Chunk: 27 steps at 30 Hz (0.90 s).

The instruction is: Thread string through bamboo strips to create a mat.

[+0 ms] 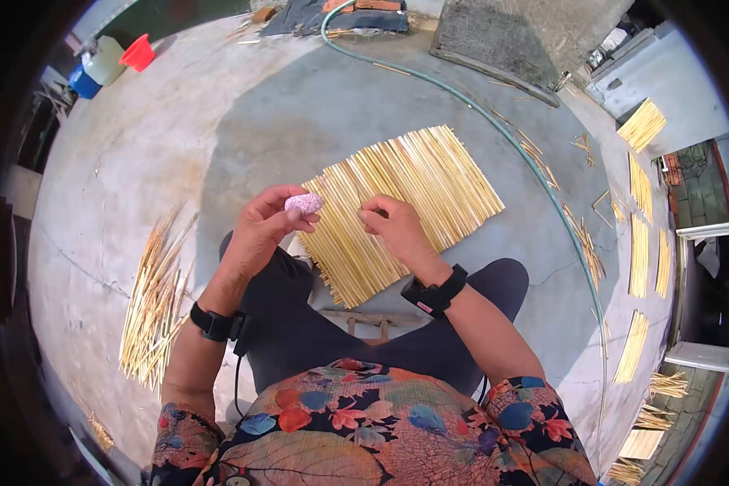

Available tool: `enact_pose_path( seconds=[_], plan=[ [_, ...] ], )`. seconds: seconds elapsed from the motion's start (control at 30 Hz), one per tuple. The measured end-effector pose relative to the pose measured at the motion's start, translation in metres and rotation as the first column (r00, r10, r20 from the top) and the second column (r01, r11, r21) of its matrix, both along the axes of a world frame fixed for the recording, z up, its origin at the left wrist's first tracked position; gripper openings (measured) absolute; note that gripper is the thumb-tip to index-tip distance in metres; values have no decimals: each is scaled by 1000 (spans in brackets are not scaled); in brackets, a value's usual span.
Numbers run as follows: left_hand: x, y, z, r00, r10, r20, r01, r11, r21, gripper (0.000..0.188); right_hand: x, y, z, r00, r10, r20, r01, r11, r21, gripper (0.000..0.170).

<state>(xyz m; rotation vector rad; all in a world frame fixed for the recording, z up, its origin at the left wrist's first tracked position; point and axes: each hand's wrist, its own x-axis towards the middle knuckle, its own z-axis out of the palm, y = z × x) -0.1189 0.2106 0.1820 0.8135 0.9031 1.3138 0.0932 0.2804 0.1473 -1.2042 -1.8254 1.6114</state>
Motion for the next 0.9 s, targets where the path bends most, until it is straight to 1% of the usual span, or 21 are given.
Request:
enact_pose_path(
  seconds=[0.03,0.07,0.1,0.13,0.17,0.2,0.27,0.3,0.33,0.4,0.43,0.5,0.6,0.73,0.8,0.83,0.9],
  plan=[
    [5,-15,17,998,-45,-46,48,997,67,31,-1,-10,31,990,-59,-127,61,998,15,13],
    [11,-27,32,997,-36,-63,42,994,105,31,0,-18,57,962,-109,-251,118,993,20,12],
    [17,-40,45,996,-49,-68,59,986,154,33,1,-30,75,959,-93,-266,111,992,54,12],
    [24,-52,55,996,-64,-68,76,978,196,35,4,-46,89,940,-70,-335,110,989,101,11],
    [30,-60,61,993,-65,-96,84,975,208,37,8,-59,96,916,-47,-398,111,984,139,11],
    [36,-68,63,993,-57,-100,78,972,222,37,10,-70,100,915,-35,-401,105,983,153,11],
    [47,-77,64,998,-43,-55,54,975,215,37,16,-82,105,868,15,-496,84,981,176,11],
    [53,-79,61,998,-10,-61,24,975,221,35,19,-83,107,866,28,-499,67,983,171,12],
    [57,-79,61,998,-9,-61,22,977,214,35,22,-82,110,866,26,-500,65,984,164,12],
    [62,-78,60,998,56,-35,-47,974,222,32,26,-77,115,895,111,-433,12,962,272,14],
    [63,-77,59,998,54,-31,-47,977,207,32,26,-74,116,897,104,-430,12,966,258,14],
    [63,-72,60,990,132,-45,-120,972,203,31,25,-68,118,912,137,-387,-11,951,309,16],
    [59,-66,55,991,130,-45,-121,980,159,30,19,-63,112,908,142,-394,-14,950,312,17],
    [56,-64,53,993,95,-64,-84,984,155,30,14,-62,110,907,116,-406,12,954,300,17],
    [55,-65,53,993,114,23,-116,982,151,29,13,-61,111,904,70,-421,9,983,183,17],
    [54,-66,52,993,116,26,-118,982,149,29,12,-61,111,905,71,-418,6,983,181,17],
    [52,-68,50,988,121,92,-134,979,151,29,11,-62,111,908,78,-411,0,982,186,15]
  ],
)
